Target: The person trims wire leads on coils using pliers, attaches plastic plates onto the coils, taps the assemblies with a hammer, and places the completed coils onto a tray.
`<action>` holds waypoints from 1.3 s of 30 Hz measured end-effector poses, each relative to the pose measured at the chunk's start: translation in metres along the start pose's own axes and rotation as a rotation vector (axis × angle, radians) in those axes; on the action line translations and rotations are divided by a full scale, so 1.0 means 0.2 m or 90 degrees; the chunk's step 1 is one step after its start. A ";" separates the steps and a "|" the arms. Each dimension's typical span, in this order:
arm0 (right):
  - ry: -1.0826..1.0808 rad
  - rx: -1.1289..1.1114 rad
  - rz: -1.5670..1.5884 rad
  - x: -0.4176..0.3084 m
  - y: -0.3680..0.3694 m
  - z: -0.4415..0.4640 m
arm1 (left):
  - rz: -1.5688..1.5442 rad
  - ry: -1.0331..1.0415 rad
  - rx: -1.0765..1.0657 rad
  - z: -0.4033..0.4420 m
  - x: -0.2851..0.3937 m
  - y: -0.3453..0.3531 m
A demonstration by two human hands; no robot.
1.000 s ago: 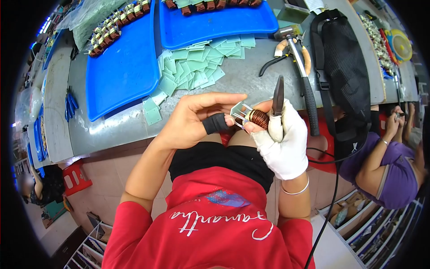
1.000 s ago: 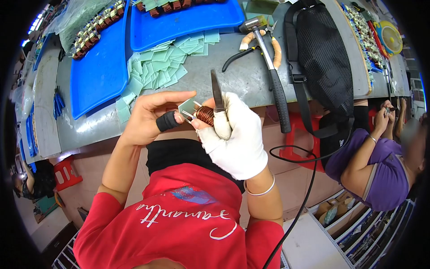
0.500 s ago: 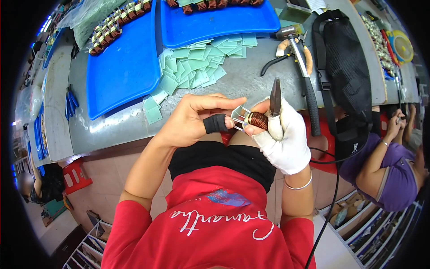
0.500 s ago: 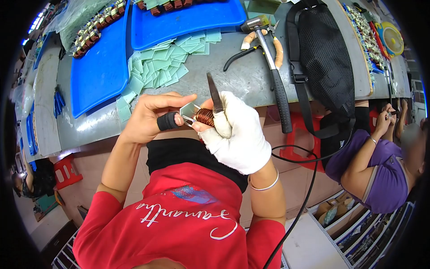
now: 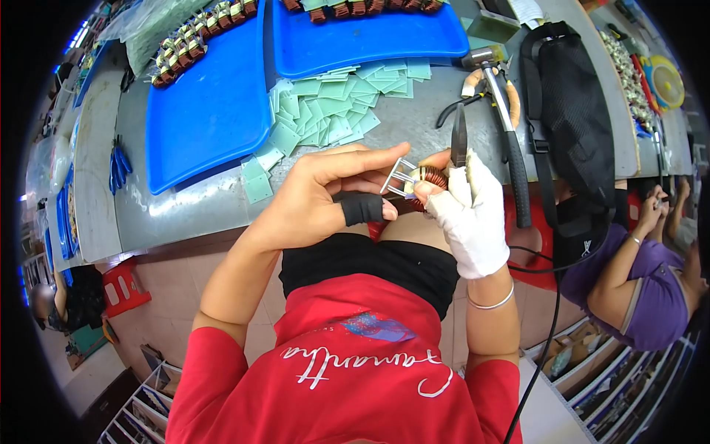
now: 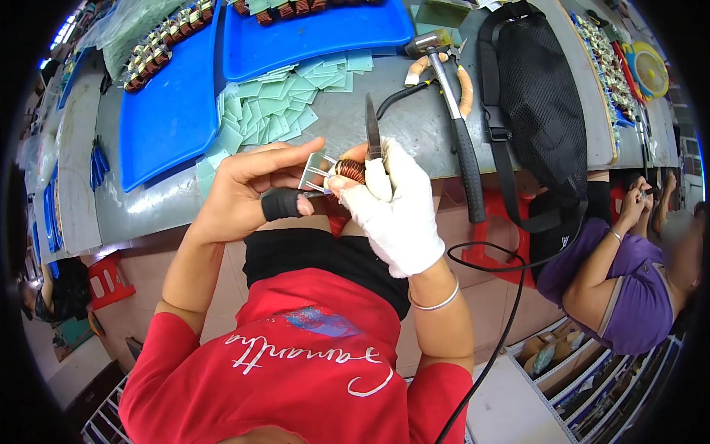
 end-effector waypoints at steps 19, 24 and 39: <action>-0.064 0.090 -0.090 0.02 0.03 0.00 | 0.188 0.109 0.045 0.00 0.03 -0.01; -0.005 0.061 -0.063 0.02 0.04 0.00 | 0.194 0.143 0.053 -0.01 0.06 0.01; 0.009 -0.023 -0.065 0.04 0.04 0.04 | 0.265 0.162 0.020 -0.01 0.09 0.02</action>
Point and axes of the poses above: each hand's wrist, its own z-axis towards the middle knuckle, its own y-axis out of the palm, x = y × z, the point moved 8 cm from there along z, towards the middle knuckle, and after that the axes turned 6 degrees about -z, right-handed, at the moved point
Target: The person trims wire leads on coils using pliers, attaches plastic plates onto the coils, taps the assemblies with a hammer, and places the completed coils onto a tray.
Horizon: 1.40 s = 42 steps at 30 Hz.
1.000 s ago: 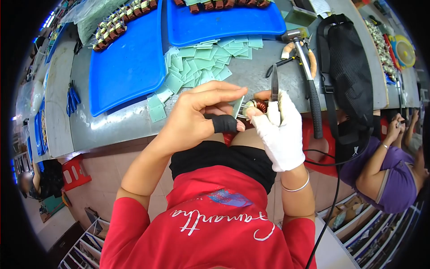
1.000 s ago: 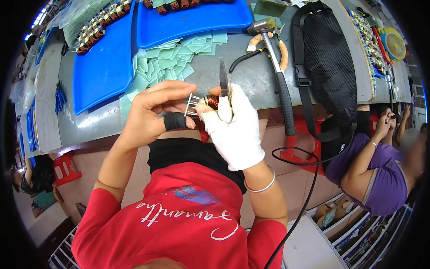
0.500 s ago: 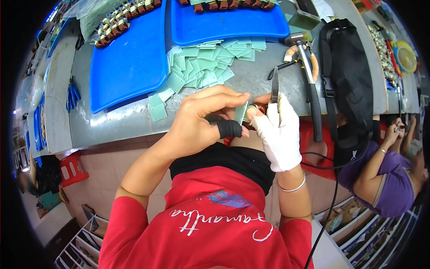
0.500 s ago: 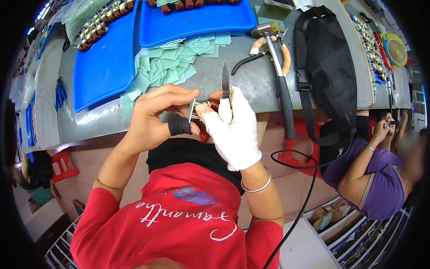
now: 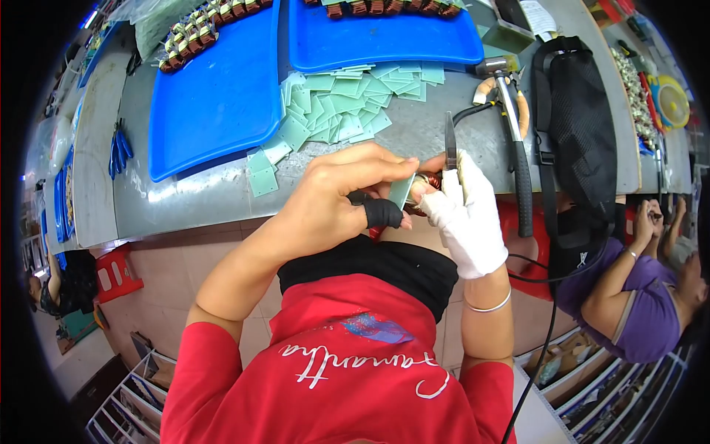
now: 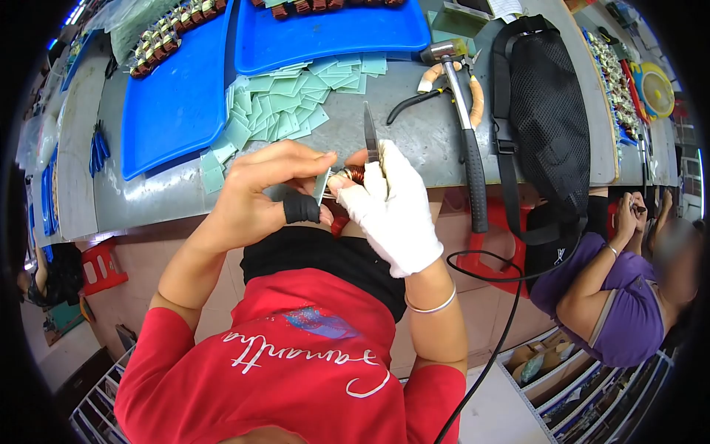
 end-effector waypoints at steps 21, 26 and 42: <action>-0.038 0.017 0.146 0.04 0.02 -0.06 | -0.040 -0.065 0.021 0.02 -0.04 -0.01; -0.049 0.001 0.098 0.03 0.01 -0.04 | -0.037 -0.070 0.023 0.02 -0.03 0.00; -0.046 -0.025 0.182 0.02 0.03 -0.05 | -0.015 -0.074 0.036 0.02 -0.03 0.03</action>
Point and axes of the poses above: each hand's wrist, its own z-axis towards the middle knuckle, its own y-axis out of the palm, x = y × z, the point moved 8 cm from there along z, towards the middle knuckle, and after that the axes turned 6 degrees about -z, right-handed, at the moved point
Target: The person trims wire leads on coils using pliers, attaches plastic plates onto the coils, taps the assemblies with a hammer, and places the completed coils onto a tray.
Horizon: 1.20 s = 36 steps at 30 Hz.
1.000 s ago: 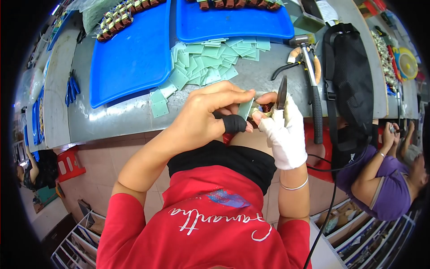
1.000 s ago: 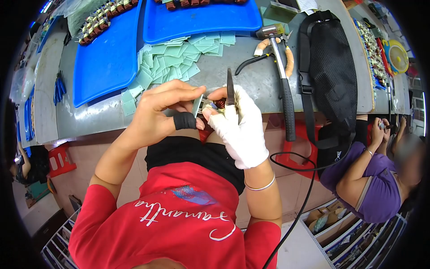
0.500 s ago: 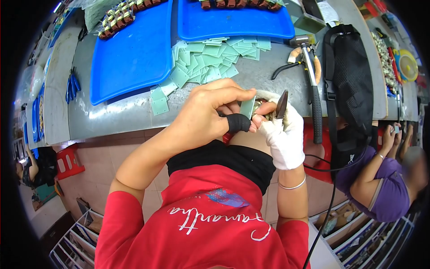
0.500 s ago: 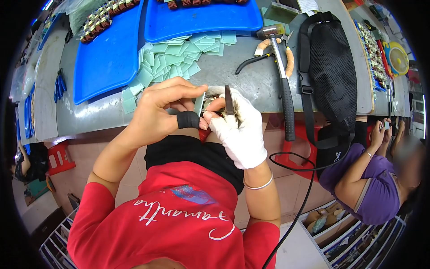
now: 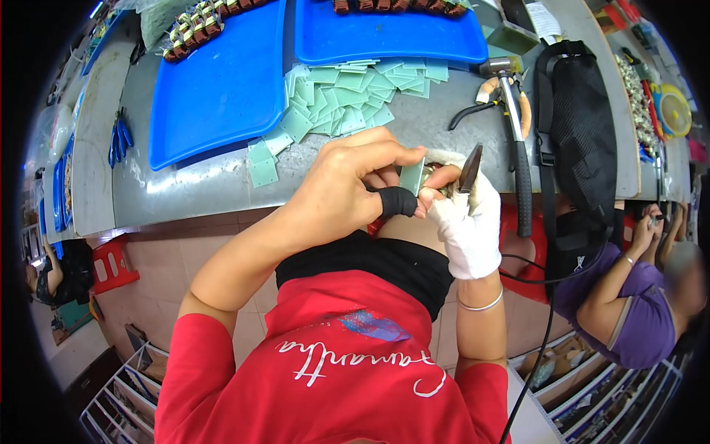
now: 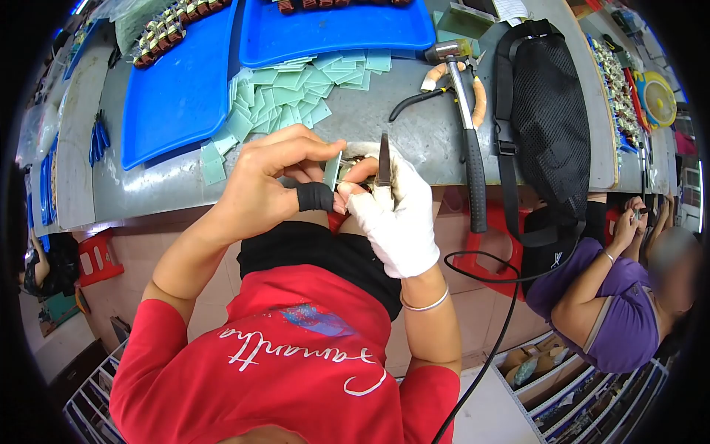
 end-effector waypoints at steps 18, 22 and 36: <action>-0.051 -0.042 -0.067 -0.01 0.00 -0.01 | 0.050 0.016 -0.022 -0.01 0.00 0.01; 0.000 0.021 0.000 0.01 -0.02 0.00 | 0.009 0.009 -0.012 0.00 0.01 0.01; -0.024 0.045 0.013 -0.03 -0.05 0.01 | -0.082 -0.067 0.024 0.03 -0.06 0.02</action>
Point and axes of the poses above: each hand's wrist, its own z-axis towards the middle knuckle, its own y-axis out of the palm, x = y × z, the point moved 8 cm from there along z, towards the middle knuckle, and after that the axes turned 6 degrees about -z, right-handed, at the moved point
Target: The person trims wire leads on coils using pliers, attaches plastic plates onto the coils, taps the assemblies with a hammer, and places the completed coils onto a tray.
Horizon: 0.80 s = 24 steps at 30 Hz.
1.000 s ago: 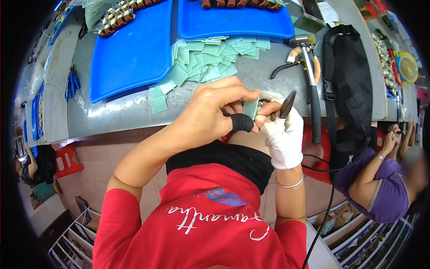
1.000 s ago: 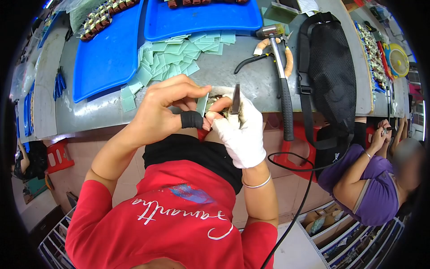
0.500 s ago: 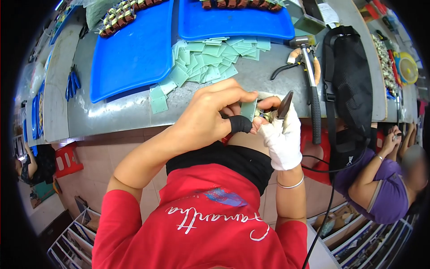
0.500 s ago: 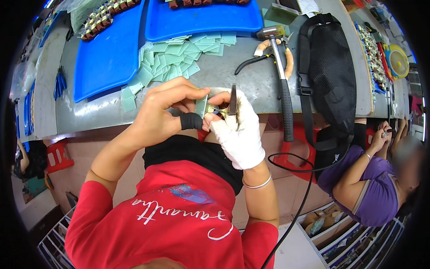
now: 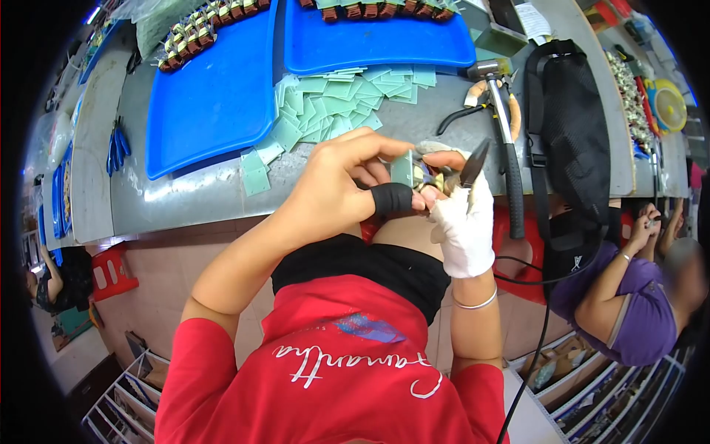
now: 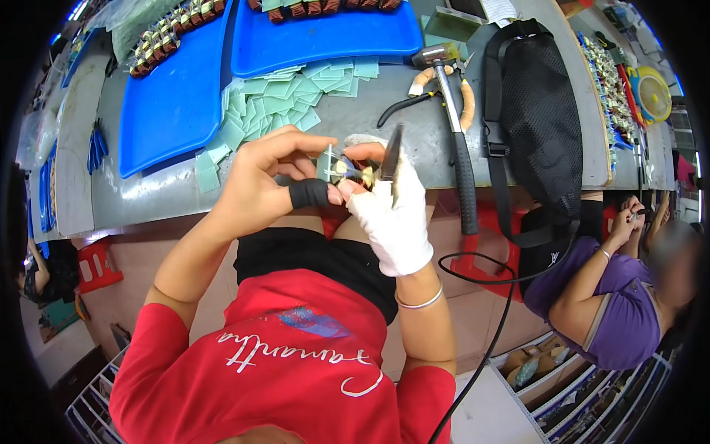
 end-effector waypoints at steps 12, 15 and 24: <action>0.066 0.062 -0.005 0.01 -0.07 0.05 | 0.073 0.061 -0.043 0.04 0.03 -0.02; 0.106 0.049 0.032 0.04 -0.06 0.05 | 0.014 -0.002 -0.049 0.04 0.05 -0.03; 0.034 -0.030 -0.033 0.00 -0.03 0.07 | 0.048 -0.016 -0.131 0.04 0.08 -0.04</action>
Point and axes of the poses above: each hand's wrist, its own z-axis towards the middle knuckle, its own y-axis out of the palm, x = y × z, the point moved 8 cm from there along z, towards the middle knuckle, and after that the axes turned 6 degrees about -z, right-handed, at the moved point
